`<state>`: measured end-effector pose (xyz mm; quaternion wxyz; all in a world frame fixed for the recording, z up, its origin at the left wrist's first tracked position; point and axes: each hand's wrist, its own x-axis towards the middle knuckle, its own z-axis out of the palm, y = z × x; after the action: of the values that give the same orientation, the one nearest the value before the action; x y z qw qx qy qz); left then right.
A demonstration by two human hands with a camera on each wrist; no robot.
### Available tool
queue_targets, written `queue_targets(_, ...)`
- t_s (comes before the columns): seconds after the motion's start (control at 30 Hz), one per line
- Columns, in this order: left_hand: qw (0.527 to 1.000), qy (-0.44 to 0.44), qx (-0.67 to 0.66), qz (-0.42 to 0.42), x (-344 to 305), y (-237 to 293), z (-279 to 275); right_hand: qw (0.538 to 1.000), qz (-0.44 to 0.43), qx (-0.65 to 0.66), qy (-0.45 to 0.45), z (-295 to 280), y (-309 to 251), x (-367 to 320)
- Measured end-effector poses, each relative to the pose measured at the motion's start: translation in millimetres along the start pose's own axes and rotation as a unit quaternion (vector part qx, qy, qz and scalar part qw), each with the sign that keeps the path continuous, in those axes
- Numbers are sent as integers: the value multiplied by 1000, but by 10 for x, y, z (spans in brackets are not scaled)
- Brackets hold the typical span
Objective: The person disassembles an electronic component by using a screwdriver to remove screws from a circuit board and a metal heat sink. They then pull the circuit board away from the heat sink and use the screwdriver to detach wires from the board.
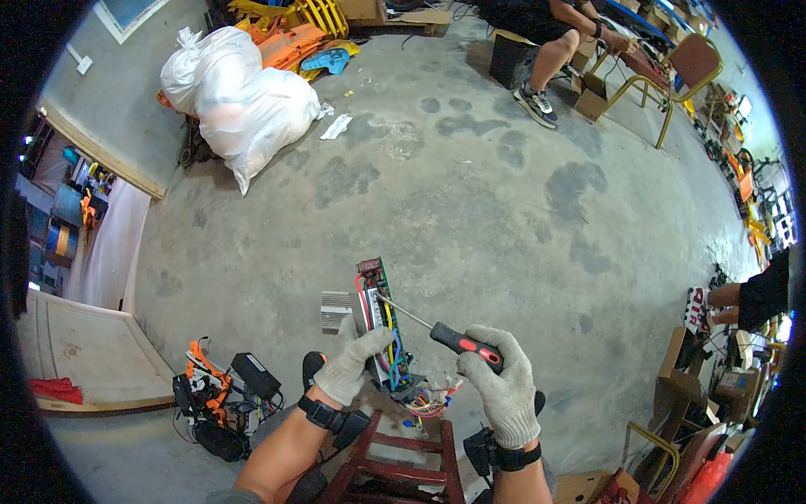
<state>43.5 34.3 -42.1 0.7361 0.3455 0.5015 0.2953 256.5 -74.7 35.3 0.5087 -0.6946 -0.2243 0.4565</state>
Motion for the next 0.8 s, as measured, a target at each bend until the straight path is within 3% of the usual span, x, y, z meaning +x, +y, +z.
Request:
queue_targets(0.5,999,5,11,-30,-28,73,5,999,-6,-48,8,-41,12,0)
queue_targets(0.8,1000,-13,11,4,38,-57,-28,1000,-3,-30,0,-32,-12,-8)
